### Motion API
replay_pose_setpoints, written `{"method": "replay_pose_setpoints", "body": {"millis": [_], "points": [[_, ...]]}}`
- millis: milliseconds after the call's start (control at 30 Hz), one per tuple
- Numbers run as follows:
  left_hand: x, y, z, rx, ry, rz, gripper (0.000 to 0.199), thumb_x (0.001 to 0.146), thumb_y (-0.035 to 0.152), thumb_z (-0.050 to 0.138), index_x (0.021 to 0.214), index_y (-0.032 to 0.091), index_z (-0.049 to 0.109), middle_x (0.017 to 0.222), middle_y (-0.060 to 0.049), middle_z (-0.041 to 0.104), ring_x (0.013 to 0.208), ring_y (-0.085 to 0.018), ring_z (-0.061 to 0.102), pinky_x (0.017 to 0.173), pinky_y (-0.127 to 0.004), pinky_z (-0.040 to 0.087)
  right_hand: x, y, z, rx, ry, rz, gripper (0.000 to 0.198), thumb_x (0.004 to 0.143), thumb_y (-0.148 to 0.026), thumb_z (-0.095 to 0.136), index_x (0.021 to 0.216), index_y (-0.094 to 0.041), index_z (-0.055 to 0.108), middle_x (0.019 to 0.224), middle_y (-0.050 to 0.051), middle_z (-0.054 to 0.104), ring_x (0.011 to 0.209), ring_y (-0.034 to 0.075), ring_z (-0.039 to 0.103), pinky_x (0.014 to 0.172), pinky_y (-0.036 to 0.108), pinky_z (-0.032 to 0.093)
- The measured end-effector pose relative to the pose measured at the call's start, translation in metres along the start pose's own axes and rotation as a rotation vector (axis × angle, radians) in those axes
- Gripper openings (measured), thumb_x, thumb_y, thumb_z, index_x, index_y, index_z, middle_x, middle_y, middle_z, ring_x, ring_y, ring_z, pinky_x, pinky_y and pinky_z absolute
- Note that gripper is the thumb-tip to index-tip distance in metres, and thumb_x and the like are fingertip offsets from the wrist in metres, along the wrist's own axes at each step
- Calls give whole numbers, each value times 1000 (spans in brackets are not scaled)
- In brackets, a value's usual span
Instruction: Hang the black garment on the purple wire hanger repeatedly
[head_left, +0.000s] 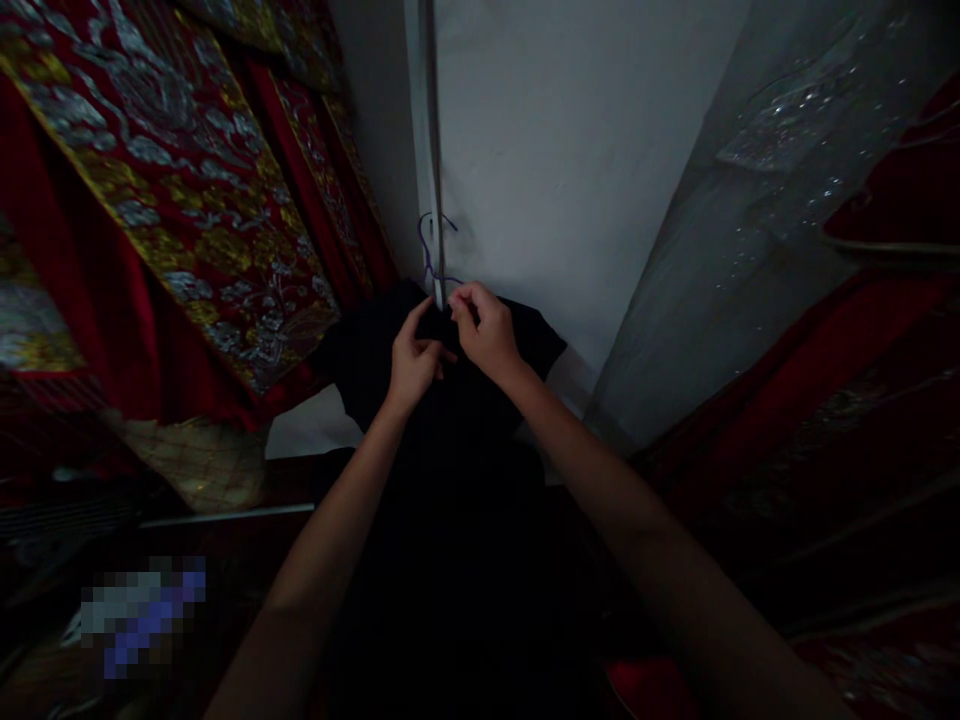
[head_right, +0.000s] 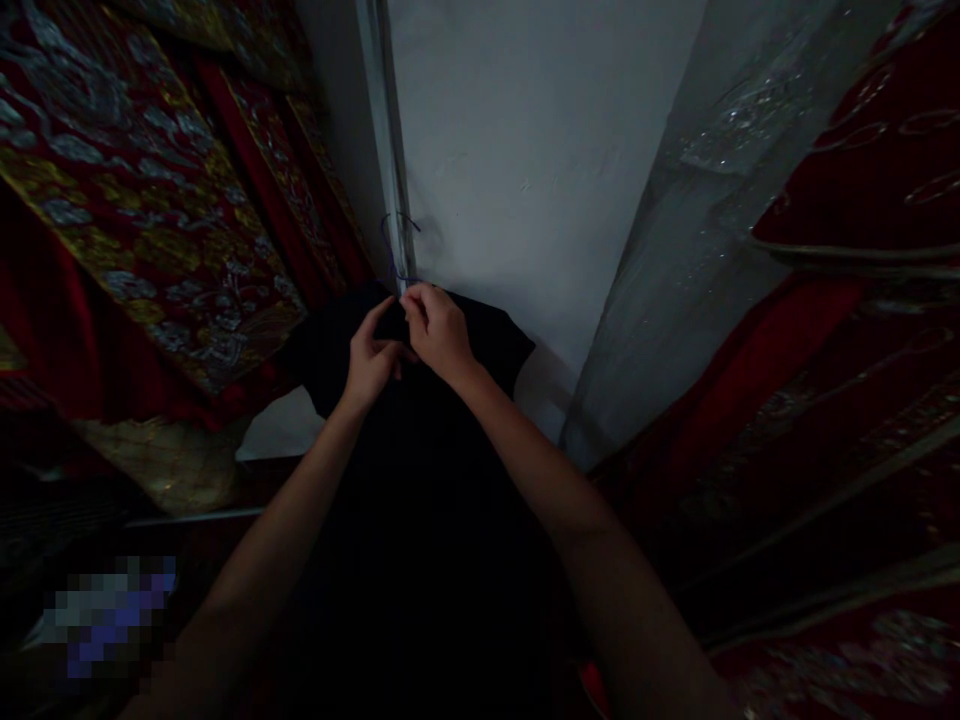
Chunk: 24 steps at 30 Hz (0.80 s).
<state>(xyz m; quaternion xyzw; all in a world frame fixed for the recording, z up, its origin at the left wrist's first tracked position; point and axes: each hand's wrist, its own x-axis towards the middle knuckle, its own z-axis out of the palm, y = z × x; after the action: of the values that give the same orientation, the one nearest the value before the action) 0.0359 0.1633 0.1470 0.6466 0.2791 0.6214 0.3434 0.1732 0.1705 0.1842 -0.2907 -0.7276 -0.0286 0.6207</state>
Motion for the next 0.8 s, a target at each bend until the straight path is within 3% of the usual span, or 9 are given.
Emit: {"method": "replay_pose_setpoints", "body": {"millis": [67,200,300,400,600,700,800], "points": [[-6,-6,-5,-29,13,7,75,79,15,59,152,17,38,69,0,74,34,-8,50,35,-18,40,10,-7,-5,16,-58,25,19,101,-33,47,91,-22,58,77,0,63,71,15,60,70,28,43],[-11,0,-8,-75,19,84,70,83,20,63,149,20,38,76,-1,76,37,-7,52,38,-17,40,8,-9,-14,-103,-372,129,15,95,-33,60,98,-20,67,68,-2,64,62,14,57,61,27,35],[-10,10,-4,-69,24,89,63,84,21,65,143,21,44,78,-2,76,37,-7,52,37,-17,39,-3,-1,-17,-195,-481,108,22,98,-35,57,88,-19,69,71,0,66,65,15,58,62,27,33],[-6,15,-1,-64,11,65,64,83,18,62,144,21,44,82,-4,77,35,-6,50,35,-18,36,-9,8,-17,-274,-440,19,30,101,-33,51,80,-18,66,72,2,66,67,16,59,65,28,33],[8,8,-9,-149,8,41,91,72,10,58,158,20,32,86,-7,79,32,-5,44,33,-18,32,2,12,1,-261,-340,-43,25,102,-31,51,81,-18,60,69,1,62,62,15,57,63,28,31],[2,-4,-13,-129,-22,-33,98,69,9,57,161,16,24,75,-5,78,32,-7,47,33,-17,33,14,9,5,-155,-202,-22,27,102,-30,51,77,-20,56,62,-2,56,59,14,56,63,27,34],[-24,-20,-17,-58,-119,-162,104,69,9,55,163,14,12,66,-3,74,33,-9,51,35,-17,38,26,5,-9,-29,15,-8,33,103,-35,48,73,-22,52,58,-4,51,57,13,54,65,27,39]]}}
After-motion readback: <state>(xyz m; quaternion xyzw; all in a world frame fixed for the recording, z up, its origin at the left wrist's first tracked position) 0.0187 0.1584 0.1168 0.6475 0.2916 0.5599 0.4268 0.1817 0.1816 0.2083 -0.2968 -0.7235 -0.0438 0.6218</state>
